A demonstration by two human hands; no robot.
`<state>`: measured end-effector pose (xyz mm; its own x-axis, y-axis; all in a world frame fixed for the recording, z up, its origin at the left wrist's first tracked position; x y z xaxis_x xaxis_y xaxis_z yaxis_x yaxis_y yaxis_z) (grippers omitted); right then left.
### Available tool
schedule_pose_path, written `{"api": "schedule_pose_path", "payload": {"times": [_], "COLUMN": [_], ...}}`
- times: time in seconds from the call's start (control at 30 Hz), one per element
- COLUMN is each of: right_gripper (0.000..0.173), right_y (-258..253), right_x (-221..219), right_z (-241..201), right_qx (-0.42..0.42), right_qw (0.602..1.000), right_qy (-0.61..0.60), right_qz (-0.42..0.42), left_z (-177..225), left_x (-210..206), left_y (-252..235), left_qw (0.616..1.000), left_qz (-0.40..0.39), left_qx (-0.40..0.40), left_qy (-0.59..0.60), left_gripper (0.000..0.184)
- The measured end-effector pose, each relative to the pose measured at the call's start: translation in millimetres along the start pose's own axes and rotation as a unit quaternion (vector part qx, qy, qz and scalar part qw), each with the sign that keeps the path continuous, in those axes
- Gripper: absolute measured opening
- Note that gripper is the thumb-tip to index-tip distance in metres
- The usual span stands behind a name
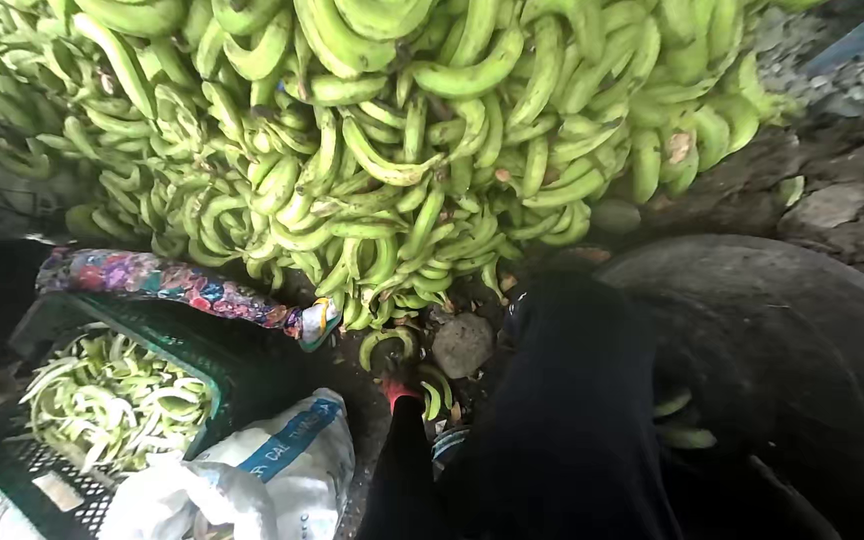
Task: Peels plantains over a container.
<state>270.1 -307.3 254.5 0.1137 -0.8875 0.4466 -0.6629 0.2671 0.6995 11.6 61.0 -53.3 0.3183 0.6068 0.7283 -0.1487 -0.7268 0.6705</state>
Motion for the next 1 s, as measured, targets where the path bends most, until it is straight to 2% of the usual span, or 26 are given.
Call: {"api": "schedule_pose_path", "payload": {"times": [0.03, 0.13, 0.27, 0.33, 0.4, 0.57, 0.67, 0.7, 0.73, 0.77, 0.83, 0.87, 0.93, 1.0], "right_gripper": [0.042, 0.037, 0.035, 0.038, 0.041, 0.043, 0.043, 0.04, 0.036, 0.043, 0.052, 0.053, 0.051, 0.049], "right_y": [2.4, 3.6, 0.3, -2.2, -4.8, -4.9, -19.0, -36.6, -63.0, -96.3, -122.2, -133.2, -151.3, -142.0], "right_x": [-0.4, -4.5, -9.6, -9.7, -9.3, -3.0, 2.1, 7.7, 16.3, 27.3, 32.4, 35.3, 40.6, 41.0], "right_z": [-1.4, -2.8, -2.2, 0.7, 2.6, 4.3, 3.3, 13.8, 33.0, 56.4, 78.4, 86.4, 98.8, 88.0], "right_qx": [-0.007, 0.0, 0.007, -0.006, -0.017, -0.008, 0.0, 0.044, 0.175, 0.403, 0.205, 0.156, 0.109, 0.112], "right_qw": [1.0, 0.999, 0.998, 0.999, 0.999, 0.999, 0.99, 0.99, 0.974, 0.899, 0.96, 0.976, 0.988, 0.977], "right_qy": [-0.013, -0.033, -0.043, -0.017, 0.013, 0.035, 0.127, 0.114, 0.101, 0.106, 0.126, 0.076, -0.062, -0.155], "right_qz": [0.0, -0.014, -0.037, -0.028, -0.028, -0.038, -0.067, -0.075, -0.099, -0.135, -0.141, -0.129, -0.095, -0.093], "left_z": [2.0, -0.3, 4.1, 2.7, 3.8, 9.0, -1.5, -8.2, -16.3, -23.6, -32.5, -35.7, -36.5, -26.4], "left_x": [-1.6, -2.6, 2.7, 1.7, 3.6, 7.2, 15.7, 22.1, 29.8, 39.3, 72.3, 96.5, 158.0, 226.8], "left_y": [-2.9, -8.4, -11.2, -16.8, -16.0, 2.3, 27.0, 38.0, 48.6, 57.9, 77.6, 88.7, 118.8, 156.9], "left_qw": [0.999, 0.997, 0.994, 0.988, 0.982, 0.982, 0.977, 0.968, 0.951, 0.927, 0.873, 0.858, 0.866, 0.871], "left_qz": [-0.02, -0.051, -0.055, -0.059, -0.051, -0.006, -0.004, -0.001, 0.003, 0.009, 0.018, 0.028, 0.079, 0.155], "left_qx": [-0.022, -0.025, -0.028, 0.022, 0.061, 0.047, 0.029, 0.02, 0.015, 0.006, -0.02, -0.029, -0.049, -0.11], "left_qy": [-0.014, 0.047, 0.087, 0.143, 0.173, 0.185, 0.213, 0.248, 0.308, 0.375, 0.487, 0.513, 0.492, 0.453], "left_gripper": [0.046, 0.037, 0.046, 0.06, 0.064, 0.056, 0.055, 0.054, 0.052, 0.05, 0.044, 0.043, 0.04, 0.041]}}
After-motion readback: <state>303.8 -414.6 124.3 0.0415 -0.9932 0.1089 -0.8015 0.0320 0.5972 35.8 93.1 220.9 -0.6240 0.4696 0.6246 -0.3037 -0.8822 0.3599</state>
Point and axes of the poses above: each hand's wrist, its own y-axis away from the middle knuckle, its own x-axis out of the back of the hand, z = x × y, the point moved 8 cm from there along -y, towards the middle knuckle, and after that the axes turned 15 degrees about -y, right-handed, at the moved point
